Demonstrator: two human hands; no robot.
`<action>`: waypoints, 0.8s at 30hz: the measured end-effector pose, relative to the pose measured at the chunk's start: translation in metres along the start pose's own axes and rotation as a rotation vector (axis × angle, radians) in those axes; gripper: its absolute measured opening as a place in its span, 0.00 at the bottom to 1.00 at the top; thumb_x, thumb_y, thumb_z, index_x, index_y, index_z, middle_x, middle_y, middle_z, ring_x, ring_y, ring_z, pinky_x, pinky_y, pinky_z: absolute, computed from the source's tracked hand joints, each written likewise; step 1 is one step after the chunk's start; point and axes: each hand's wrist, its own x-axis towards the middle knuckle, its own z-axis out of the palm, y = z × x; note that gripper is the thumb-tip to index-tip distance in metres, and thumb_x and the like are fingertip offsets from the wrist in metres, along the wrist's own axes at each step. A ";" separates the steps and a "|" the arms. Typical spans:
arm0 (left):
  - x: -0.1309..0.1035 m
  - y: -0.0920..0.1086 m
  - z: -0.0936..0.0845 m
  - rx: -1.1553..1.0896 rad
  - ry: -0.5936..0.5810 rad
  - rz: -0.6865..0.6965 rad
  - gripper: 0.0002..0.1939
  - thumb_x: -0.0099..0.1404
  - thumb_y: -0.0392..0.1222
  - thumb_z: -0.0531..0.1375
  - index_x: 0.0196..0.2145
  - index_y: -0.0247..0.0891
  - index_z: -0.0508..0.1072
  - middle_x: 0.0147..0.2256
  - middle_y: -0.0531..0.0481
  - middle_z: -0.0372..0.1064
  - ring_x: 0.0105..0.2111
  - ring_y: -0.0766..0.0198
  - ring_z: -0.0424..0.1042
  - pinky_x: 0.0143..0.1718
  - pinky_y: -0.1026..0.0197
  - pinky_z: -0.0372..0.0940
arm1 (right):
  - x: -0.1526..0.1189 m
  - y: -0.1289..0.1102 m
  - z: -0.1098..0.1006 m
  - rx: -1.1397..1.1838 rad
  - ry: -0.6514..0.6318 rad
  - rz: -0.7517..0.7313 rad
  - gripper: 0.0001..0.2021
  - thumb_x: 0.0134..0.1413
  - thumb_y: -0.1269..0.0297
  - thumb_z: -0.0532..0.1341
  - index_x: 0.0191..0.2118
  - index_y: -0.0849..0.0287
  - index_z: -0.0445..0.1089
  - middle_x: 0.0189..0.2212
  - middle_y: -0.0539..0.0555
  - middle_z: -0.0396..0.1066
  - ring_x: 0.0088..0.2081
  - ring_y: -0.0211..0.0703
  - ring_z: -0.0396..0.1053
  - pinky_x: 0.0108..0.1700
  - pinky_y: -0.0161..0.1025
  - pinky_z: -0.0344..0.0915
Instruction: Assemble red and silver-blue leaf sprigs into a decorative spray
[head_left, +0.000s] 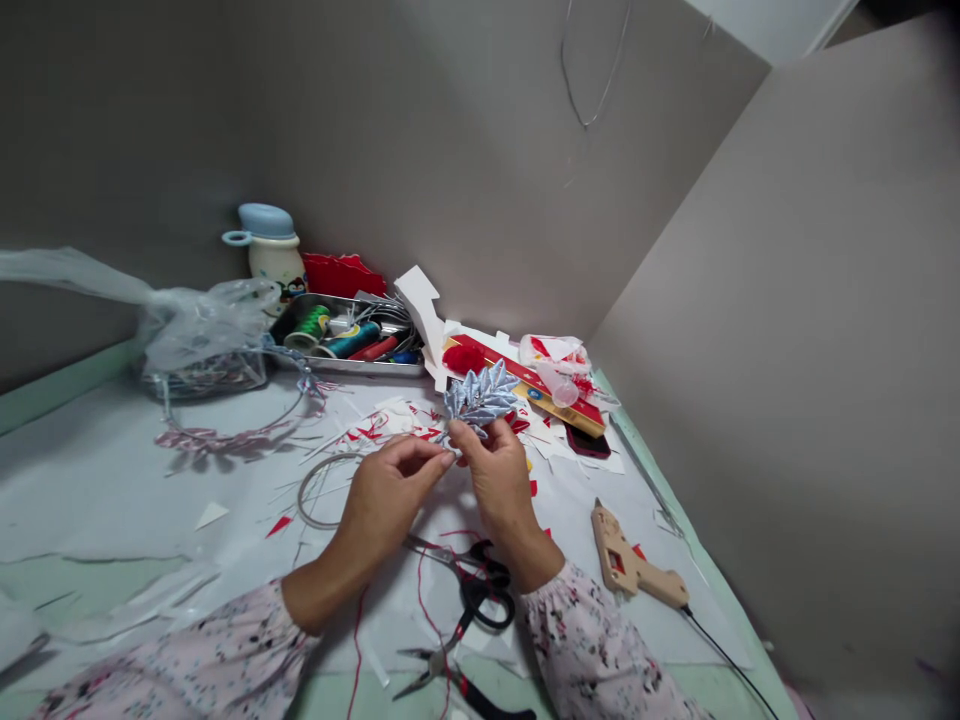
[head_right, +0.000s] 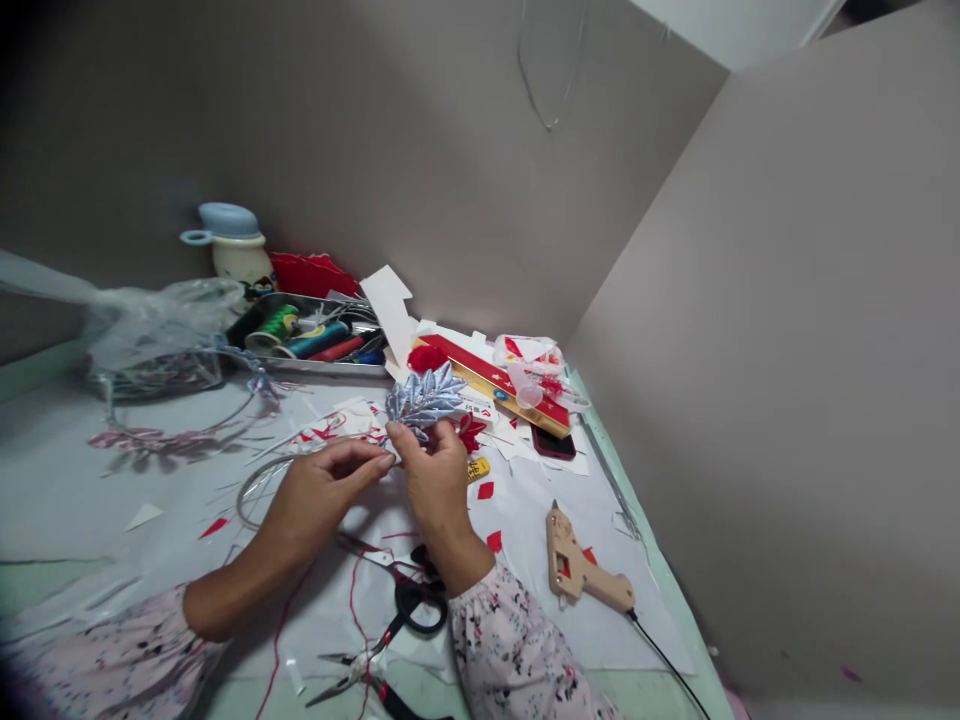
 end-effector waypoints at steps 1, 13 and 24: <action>0.000 -0.001 0.000 -0.020 -0.012 -0.020 0.09 0.55 0.48 0.65 0.29 0.39 0.79 0.29 0.50 0.76 0.31 0.59 0.73 0.34 0.61 0.63 | 0.000 0.001 0.000 0.002 -0.001 0.008 0.14 0.47 0.54 0.67 0.33 0.60 0.70 0.28 0.49 0.72 0.28 0.38 0.66 0.33 0.36 0.62; 0.003 0.000 -0.003 -0.155 -0.011 -0.107 0.11 0.53 0.47 0.68 0.29 0.37 0.78 0.39 0.45 0.78 0.36 0.57 0.75 0.37 0.59 0.66 | 0.000 -0.005 -0.006 -0.053 -0.052 0.045 0.14 0.48 0.53 0.66 0.30 0.62 0.76 0.27 0.53 0.75 0.28 0.40 0.68 0.35 0.39 0.64; 0.000 0.004 -0.005 0.007 0.111 0.245 0.05 0.57 0.43 0.66 0.29 0.40 0.79 0.40 0.49 0.77 0.40 0.59 0.75 0.39 0.63 0.68 | 0.010 0.005 -0.013 0.239 -0.219 -0.006 0.11 0.49 0.55 0.68 0.31 0.58 0.76 0.31 0.53 0.75 0.30 0.40 0.67 0.34 0.39 0.63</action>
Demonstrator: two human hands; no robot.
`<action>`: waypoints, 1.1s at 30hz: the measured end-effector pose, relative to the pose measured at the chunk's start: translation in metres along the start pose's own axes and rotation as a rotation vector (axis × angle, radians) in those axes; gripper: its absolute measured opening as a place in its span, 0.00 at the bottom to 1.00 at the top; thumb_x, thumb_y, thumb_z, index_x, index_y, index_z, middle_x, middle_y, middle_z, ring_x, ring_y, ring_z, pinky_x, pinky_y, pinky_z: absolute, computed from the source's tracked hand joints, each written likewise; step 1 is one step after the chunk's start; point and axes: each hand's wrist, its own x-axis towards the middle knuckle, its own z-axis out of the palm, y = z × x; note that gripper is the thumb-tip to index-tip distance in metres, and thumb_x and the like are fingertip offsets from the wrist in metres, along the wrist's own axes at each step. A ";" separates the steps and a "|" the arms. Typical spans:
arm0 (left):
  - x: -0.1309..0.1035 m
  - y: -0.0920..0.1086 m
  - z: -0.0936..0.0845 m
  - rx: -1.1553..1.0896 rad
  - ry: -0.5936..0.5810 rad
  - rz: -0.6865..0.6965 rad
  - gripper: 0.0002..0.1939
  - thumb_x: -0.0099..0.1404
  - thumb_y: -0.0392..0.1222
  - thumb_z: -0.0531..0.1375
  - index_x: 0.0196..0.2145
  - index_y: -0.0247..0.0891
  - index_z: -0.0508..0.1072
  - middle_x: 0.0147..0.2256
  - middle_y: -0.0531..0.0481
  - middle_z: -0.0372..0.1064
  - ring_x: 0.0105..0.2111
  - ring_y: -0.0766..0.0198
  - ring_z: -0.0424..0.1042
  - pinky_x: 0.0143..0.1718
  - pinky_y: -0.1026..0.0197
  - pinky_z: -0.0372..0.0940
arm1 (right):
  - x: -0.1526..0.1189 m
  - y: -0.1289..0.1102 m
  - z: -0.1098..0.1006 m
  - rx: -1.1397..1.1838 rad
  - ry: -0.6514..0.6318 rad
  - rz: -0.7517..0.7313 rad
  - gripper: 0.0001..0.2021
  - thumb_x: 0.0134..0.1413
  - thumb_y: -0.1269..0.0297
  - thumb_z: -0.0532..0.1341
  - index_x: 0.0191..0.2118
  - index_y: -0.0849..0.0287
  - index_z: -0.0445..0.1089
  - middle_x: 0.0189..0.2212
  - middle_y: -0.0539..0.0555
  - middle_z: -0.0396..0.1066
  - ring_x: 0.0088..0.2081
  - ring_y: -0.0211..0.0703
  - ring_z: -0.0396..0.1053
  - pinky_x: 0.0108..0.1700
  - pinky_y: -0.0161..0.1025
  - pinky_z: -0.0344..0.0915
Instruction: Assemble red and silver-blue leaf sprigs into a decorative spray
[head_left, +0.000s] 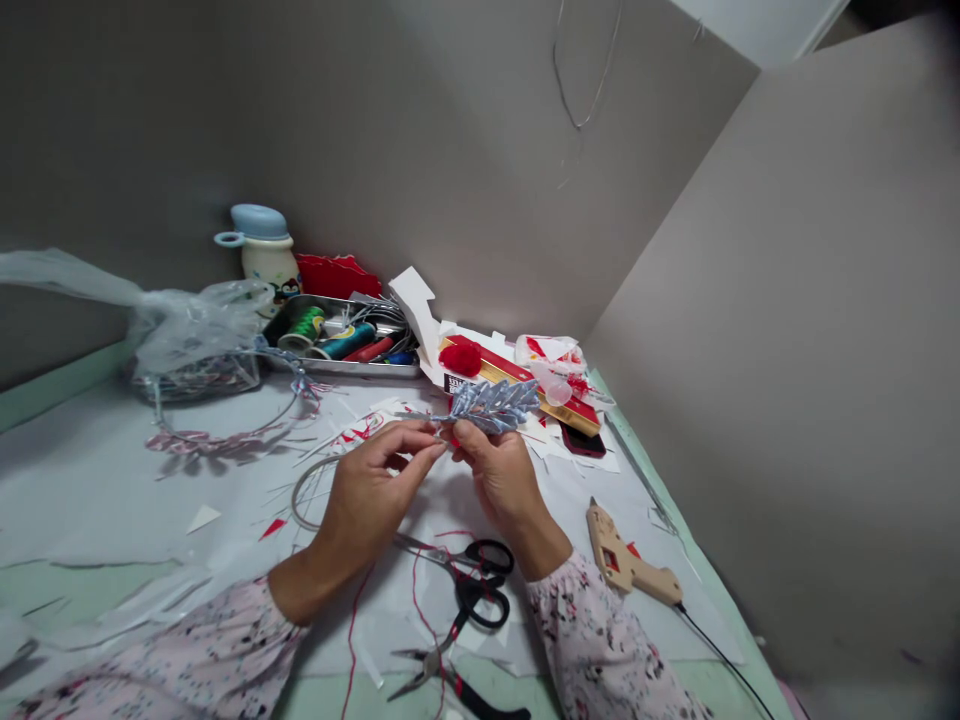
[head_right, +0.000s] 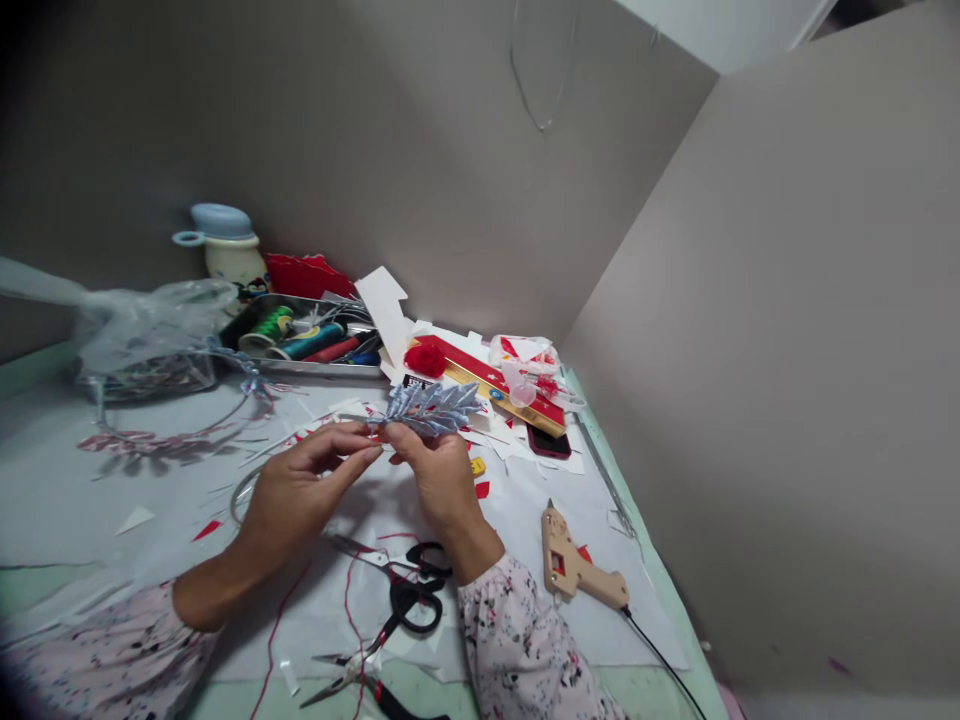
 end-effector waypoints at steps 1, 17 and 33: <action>-0.001 0.001 0.000 -0.001 -0.017 0.020 0.05 0.58 0.43 0.65 0.29 0.40 0.78 0.37 0.50 0.77 0.38 0.60 0.75 0.37 0.63 0.68 | -0.001 -0.001 -0.001 -0.006 -0.016 -0.011 0.10 0.49 0.55 0.68 0.31 0.58 0.76 0.30 0.53 0.74 0.30 0.40 0.66 0.34 0.39 0.63; 0.003 -0.002 -0.006 0.159 -0.096 0.087 0.08 0.64 0.43 0.60 0.33 0.40 0.78 0.32 0.52 0.77 0.32 0.61 0.74 0.36 0.62 0.65 | 0.016 -0.002 -0.002 0.212 -0.243 0.133 0.12 0.46 0.54 0.70 0.32 0.57 0.75 0.30 0.52 0.75 0.34 0.42 0.70 0.41 0.41 0.63; 0.010 0.021 -0.014 -0.160 -0.070 -0.047 0.07 0.61 0.46 0.63 0.31 0.41 0.77 0.26 0.54 0.75 0.32 0.60 0.74 0.41 0.60 0.66 | 0.003 -0.108 0.022 -0.536 -0.288 -0.160 0.12 0.54 0.58 0.64 0.24 0.59 0.72 0.21 0.46 0.65 0.25 0.35 0.60 0.30 0.35 0.57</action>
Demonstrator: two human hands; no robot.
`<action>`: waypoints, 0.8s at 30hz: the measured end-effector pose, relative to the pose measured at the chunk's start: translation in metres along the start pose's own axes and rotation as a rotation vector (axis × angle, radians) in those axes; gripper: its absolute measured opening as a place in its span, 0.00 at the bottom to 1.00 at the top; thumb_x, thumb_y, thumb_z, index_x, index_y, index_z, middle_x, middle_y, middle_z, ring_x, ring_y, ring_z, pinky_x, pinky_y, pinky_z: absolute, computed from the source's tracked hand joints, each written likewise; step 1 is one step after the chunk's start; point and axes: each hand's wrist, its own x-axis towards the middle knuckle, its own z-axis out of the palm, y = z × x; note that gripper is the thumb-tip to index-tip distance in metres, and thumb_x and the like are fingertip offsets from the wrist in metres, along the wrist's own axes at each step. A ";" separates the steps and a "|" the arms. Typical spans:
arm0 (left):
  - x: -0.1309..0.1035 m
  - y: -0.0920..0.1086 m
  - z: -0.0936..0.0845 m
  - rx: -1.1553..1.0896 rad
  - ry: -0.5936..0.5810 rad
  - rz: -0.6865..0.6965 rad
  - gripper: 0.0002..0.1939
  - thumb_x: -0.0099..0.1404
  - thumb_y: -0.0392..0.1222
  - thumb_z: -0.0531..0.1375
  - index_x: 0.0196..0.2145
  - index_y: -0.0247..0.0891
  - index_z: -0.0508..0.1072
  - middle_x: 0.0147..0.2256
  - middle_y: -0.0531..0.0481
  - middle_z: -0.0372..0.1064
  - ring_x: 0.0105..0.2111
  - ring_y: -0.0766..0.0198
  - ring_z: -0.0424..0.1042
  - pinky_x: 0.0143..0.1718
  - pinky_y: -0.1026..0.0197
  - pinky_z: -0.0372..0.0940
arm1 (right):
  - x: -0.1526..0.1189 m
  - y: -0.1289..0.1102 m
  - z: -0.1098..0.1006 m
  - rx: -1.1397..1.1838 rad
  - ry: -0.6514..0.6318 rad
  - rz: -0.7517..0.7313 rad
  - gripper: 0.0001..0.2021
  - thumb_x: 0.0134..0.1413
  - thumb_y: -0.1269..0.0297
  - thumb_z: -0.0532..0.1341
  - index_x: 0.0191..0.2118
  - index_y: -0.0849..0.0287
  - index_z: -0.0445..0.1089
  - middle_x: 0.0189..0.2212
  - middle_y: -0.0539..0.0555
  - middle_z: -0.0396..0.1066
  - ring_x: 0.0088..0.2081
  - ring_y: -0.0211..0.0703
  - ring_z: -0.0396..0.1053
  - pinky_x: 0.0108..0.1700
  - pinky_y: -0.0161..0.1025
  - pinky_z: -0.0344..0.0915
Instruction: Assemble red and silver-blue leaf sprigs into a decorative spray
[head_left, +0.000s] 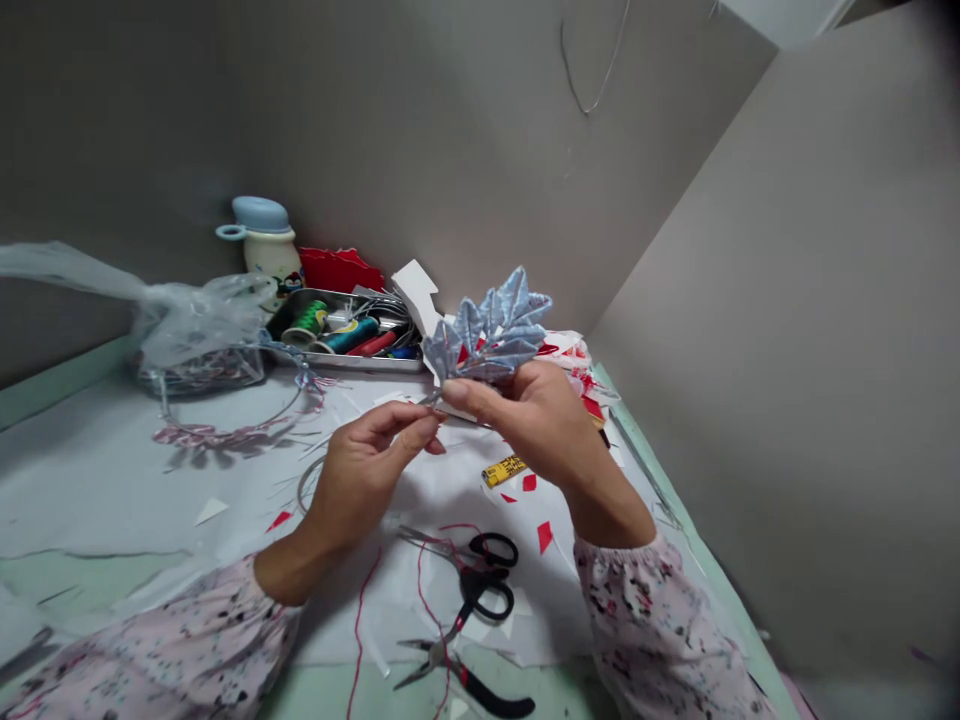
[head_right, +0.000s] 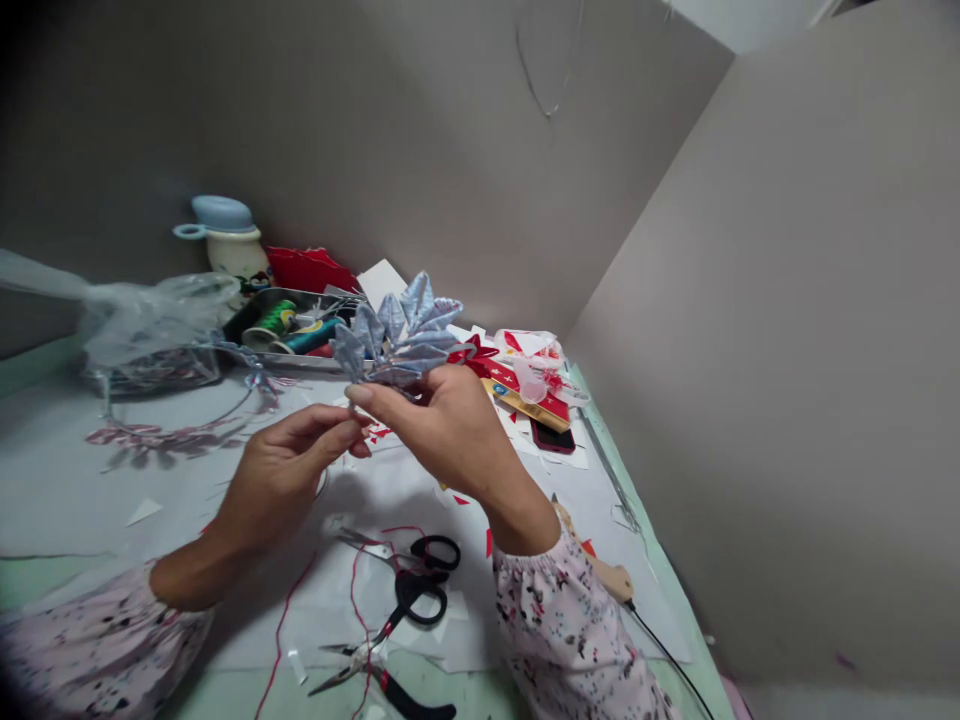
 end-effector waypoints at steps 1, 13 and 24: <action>0.000 0.002 0.000 -0.009 0.002 -0.010 0.07 0.61 0.46 0.63 0.32 0.41 0.77 0.26 0.54 0.75 0.32 0.60 0.74 0.40 0.60 0.67 | 0.002 -0.002 0.000 0.025 -0.005 -0.008 0.11 0.54 0.58 0.64 0.25 0.59 0.72 0.22 0.46 0.65 0.26 0.35 0.61 0.30 0.35 0.57; 0.002 -0.005 0.002 0.010 0.069 -0.006 0.09 0.61 0.49 0.63 0.33 0.41 0.75 0.35 0.51 0.77 0.38 0.57 0.74 0.43 0.59 0.66 | 0.030 0.068 0.007 0.496 -0.115 0.050 0.11 0.49 0.54 0.67 0.33 0.56 0.75 0.30 0.50 0.75 0.33 0.40 0.69 0.40 0.40 0.66; 0.009 -0.021 -0.001 0.193 -0.064 -0.059 0.11 0.59 0.50 0.62 0.29 0.40 0.76 0.31 0.49 0.76 0.33 0.57 0.73 0.38 0.58 0.65 | 0.010 0.097 0.008 0.562 -0.021 0.486 0.14 0.47 0.54 0.69 0.34 0.59 0.74 0.36 0.55 0.76 0.35 0.41 0.72 0.30 0.33 0.64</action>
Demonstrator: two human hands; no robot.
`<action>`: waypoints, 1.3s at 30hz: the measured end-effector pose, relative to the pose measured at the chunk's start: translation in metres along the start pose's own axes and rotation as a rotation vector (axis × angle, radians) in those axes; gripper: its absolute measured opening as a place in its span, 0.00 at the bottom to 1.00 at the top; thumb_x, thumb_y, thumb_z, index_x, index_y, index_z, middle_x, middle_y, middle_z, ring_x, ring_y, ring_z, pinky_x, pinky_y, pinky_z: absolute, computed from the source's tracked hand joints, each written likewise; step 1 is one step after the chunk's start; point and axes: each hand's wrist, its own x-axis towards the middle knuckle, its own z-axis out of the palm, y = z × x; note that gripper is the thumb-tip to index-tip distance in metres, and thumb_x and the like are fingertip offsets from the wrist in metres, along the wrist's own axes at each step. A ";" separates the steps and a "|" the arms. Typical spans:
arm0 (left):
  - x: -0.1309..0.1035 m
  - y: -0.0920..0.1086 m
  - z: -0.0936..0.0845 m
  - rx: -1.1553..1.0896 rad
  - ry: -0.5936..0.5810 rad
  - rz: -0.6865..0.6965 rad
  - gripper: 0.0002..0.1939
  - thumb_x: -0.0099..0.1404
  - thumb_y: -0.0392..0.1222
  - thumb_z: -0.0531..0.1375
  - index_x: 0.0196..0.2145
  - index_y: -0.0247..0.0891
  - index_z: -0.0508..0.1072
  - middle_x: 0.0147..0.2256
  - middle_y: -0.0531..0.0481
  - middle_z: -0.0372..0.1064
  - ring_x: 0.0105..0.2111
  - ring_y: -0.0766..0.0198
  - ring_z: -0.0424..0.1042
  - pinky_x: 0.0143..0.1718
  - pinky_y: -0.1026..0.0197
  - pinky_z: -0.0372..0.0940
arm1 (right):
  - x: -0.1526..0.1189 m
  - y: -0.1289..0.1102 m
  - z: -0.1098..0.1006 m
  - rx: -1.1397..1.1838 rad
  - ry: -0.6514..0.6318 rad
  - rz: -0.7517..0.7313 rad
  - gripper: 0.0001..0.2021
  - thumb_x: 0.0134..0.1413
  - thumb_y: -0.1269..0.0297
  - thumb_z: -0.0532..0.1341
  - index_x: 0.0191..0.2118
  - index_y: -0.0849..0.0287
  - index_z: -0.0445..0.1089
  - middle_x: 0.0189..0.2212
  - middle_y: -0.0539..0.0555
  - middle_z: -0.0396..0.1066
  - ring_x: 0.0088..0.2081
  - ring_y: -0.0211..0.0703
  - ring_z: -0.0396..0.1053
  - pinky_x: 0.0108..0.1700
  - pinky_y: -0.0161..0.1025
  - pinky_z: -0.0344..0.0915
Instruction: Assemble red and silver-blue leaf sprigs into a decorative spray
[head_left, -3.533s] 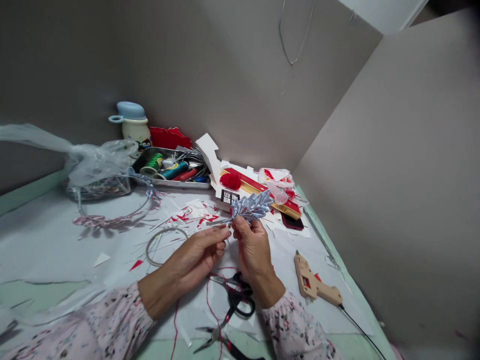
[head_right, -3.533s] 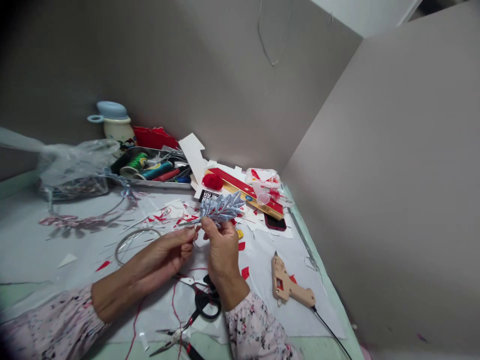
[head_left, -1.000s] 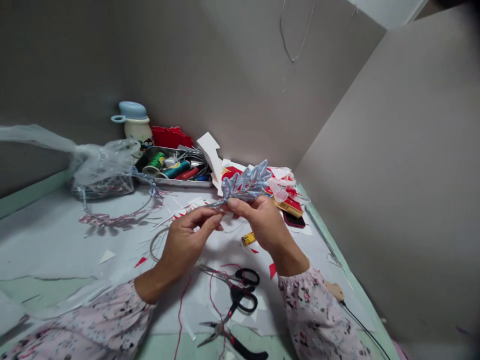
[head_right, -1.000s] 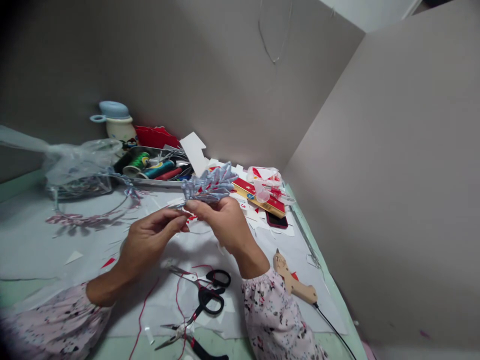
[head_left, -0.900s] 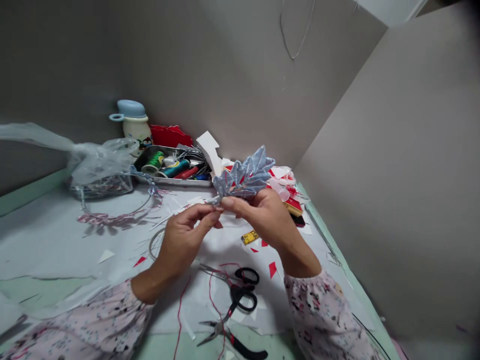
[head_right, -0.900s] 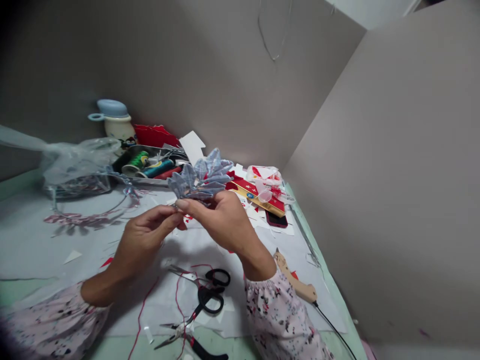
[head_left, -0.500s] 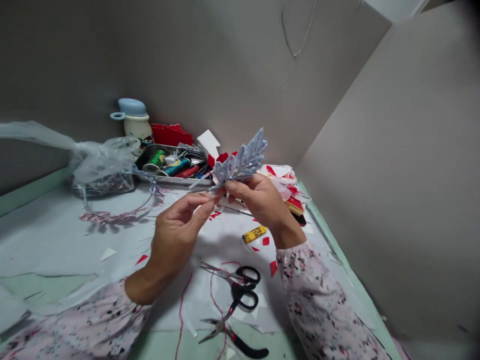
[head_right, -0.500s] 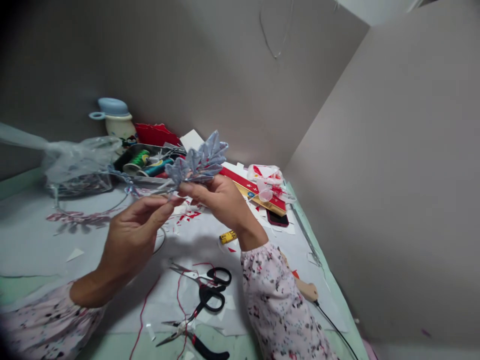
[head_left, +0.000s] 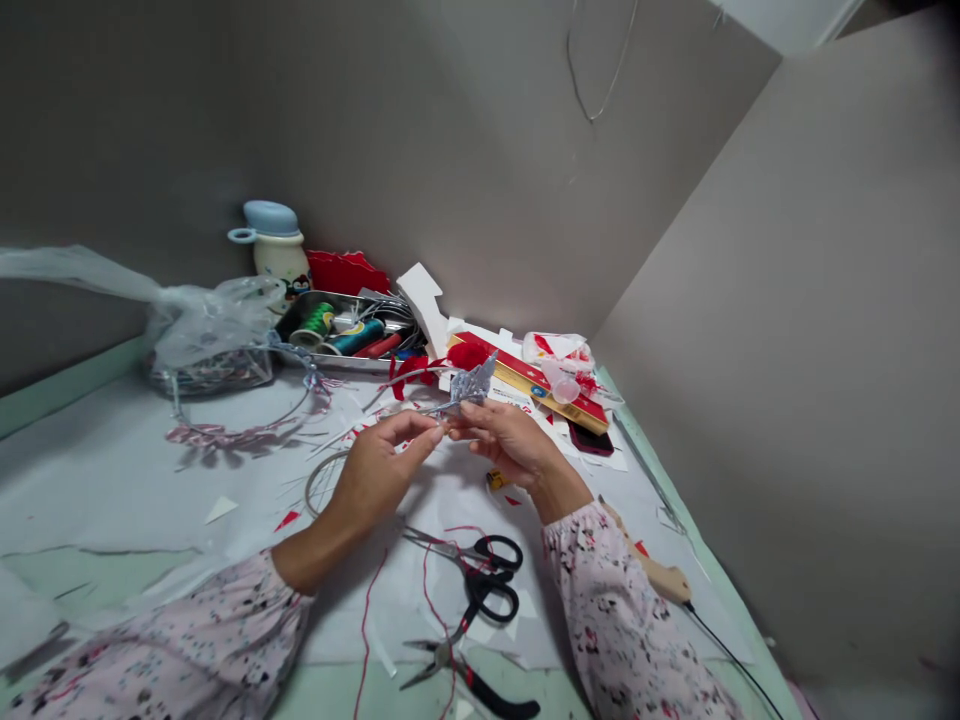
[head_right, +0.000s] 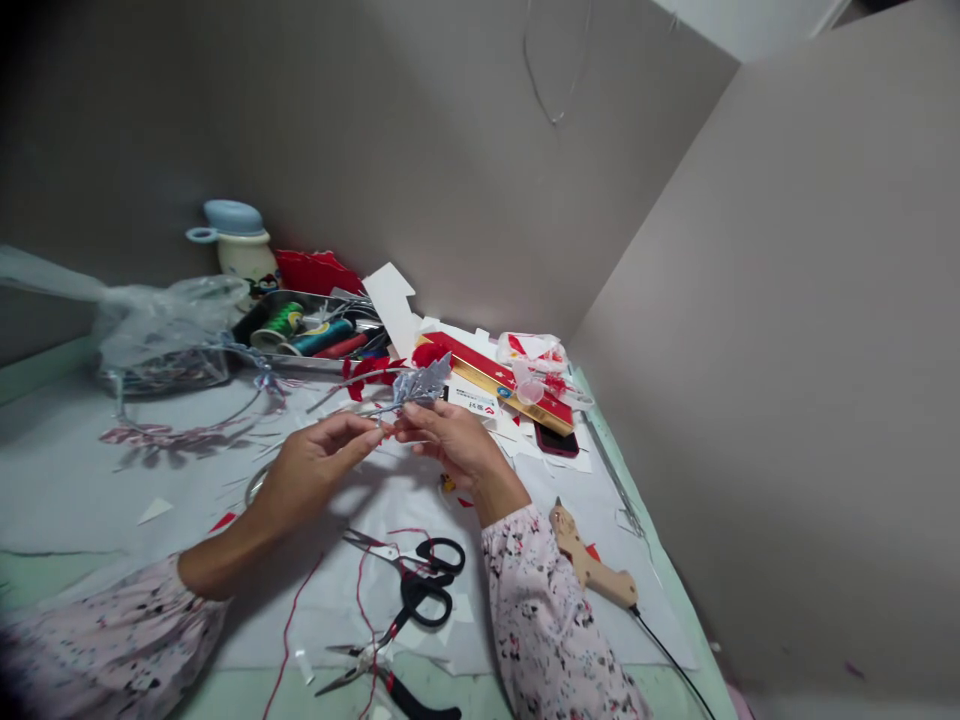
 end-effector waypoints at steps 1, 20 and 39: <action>0.001 0.001 0.000 0.013 -0.010 -0.001 0.11 0.59 0.50 0.62 0.29 0.40 0.76 0.31 0.49 0.76 0.34 0.56 0.74 0.38 0.57 0.65 | -0.006 -0.002 -0.002 -0.049 0.018 0.009 0.13 0.48 0.55 0.68 0.35 0.59 0.74 0.37 0.55 0.76 0.35 0.41 0.72 0.30 0.33 0.64; 0.012 -0.005 -0.008 -0.024 -0.190 -0.030 0.12 0.60 0.51 0.61 0.28 0.40 0.75 0.30 0.48 0.76 0.32 0.58 0.75 0.35 0.59 0.66 | -0.052 0.030 -0.028 -1.724 0.240 -0.100 0.13 0.54 0.77 0.56 0.43 0.61 0.72 0.46 0.65 0.68 0.50 0.57 0.62 0.47 0.46 0.57; 0.018 0.001 -0.013 0.271 -0.507 -0.007 0.11 0.57 0.48 0.60 0.28 0.38 0.77 0.30 0.50 0.76 0.33 0.59 0.72 0.36 0.61 0.64 | -0.058 0.021 -0.003 -0.973 0.164 -0.300 0.12 0.62 0.55 0.55 0.30 0.57 0.61 0.24 0.46 0.60 0.27 0.38 0.58 0.30 0.35 0.51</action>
